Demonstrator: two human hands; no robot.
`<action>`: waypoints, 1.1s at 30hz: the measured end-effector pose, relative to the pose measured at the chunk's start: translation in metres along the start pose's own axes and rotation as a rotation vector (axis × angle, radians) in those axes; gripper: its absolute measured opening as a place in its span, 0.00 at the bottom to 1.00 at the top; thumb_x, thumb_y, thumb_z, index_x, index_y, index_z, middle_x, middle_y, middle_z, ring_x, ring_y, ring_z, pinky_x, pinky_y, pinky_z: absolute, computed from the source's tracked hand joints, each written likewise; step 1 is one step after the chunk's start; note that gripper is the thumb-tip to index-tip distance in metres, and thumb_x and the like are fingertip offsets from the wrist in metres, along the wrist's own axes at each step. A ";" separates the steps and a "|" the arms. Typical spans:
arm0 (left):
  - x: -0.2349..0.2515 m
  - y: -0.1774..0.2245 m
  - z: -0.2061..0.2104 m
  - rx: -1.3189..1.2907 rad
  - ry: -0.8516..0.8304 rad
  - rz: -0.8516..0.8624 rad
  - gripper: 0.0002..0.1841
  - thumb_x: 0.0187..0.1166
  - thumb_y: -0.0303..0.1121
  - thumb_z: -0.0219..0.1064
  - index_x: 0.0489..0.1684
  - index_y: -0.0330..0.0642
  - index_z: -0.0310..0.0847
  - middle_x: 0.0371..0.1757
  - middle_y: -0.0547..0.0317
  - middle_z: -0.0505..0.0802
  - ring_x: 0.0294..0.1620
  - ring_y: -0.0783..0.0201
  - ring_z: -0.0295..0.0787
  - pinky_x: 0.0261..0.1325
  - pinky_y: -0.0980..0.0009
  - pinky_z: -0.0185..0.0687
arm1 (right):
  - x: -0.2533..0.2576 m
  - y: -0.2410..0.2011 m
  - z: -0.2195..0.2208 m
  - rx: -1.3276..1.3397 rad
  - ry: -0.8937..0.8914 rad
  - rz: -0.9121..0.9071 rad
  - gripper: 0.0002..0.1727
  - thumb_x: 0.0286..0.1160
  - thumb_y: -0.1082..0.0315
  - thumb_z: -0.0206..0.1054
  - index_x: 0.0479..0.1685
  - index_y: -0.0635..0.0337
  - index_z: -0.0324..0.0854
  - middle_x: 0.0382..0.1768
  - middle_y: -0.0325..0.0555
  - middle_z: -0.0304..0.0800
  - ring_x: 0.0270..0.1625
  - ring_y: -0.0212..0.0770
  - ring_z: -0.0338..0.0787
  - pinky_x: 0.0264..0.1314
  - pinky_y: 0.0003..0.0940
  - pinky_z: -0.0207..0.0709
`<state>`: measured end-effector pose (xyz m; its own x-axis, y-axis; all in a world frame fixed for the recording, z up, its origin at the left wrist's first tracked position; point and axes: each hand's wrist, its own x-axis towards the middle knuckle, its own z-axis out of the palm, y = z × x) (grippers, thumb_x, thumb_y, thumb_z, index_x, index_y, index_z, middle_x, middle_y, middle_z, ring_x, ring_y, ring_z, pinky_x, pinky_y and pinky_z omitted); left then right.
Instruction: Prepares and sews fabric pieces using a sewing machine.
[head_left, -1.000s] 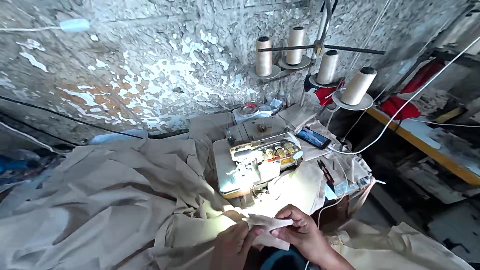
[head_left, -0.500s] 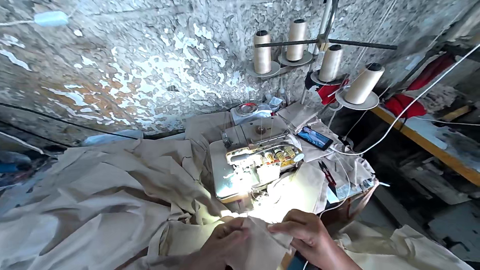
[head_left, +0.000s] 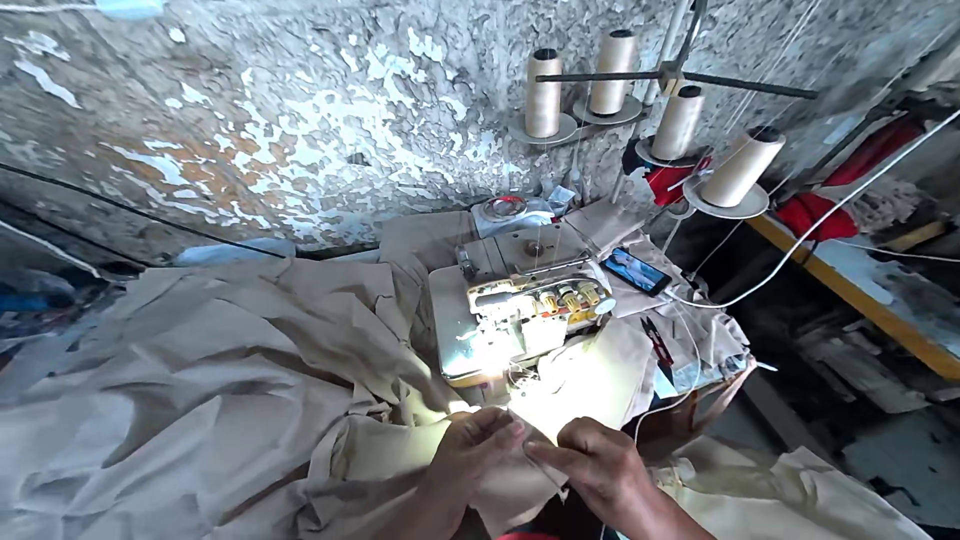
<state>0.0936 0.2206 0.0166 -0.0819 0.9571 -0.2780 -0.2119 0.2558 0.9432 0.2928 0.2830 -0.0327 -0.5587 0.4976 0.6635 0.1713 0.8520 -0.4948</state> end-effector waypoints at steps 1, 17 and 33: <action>0.001 -0.001 -0.001 0.062 0.002 0.028 0.06 0.79 0.24 0.65 0.37 0.45 0.88 0.31 0.75 0.92 0.33 0.83 0.87 0.43 0.83 0.83 | -0.001 -0.001 0.001 -0.016 -0.019 -0.005 0.14 0.81 0.70 0.62 0.53 0.46 0.92 0.28 0.43 0.80 0.31 0.34 0.80 0.35 0.20 0.76; 0.002 -0.001 -0.014 0.404 -0.122 0.051 0.09 0.83 0.32 0.64 0.33 0.44 0.88 0.26 0.78 0.85 0.29 0.87 0.79 0.36 0.86 0.74 | -0.006 -0.001 0.005 0.127 -0.031 0.038 0.11 0.81 0.63 0.66 0.43 0.54 0.95 0.40 0.45 0.92 0.45 0.32 0.88 0.51 0.17 0.79; -0.004 0.006 -0.010 0.600 -0.220 0.184 0.14 0.87 0.34 0.61 0.45 0.33 0.91 0.37 0.62 0.92 0.38 0.85 0.81 0.46 0.86 0.74 | -0.003 -0.004 0.004 0.646 -0.076 0.342 0.09 0.81 0.69 0.67 0.43 0.67 0.88 0.38 0.33 0.94 0.40 0.11 0.86 0.47 0.09 0.80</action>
<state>0.0824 0.2173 0.0211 0.1492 0.9816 -0.1192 0.3707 0.0562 0.9270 0.2908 0.2778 -0.0352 -0.6188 0.6855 0.3837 -0.1529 0.3740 -0.9147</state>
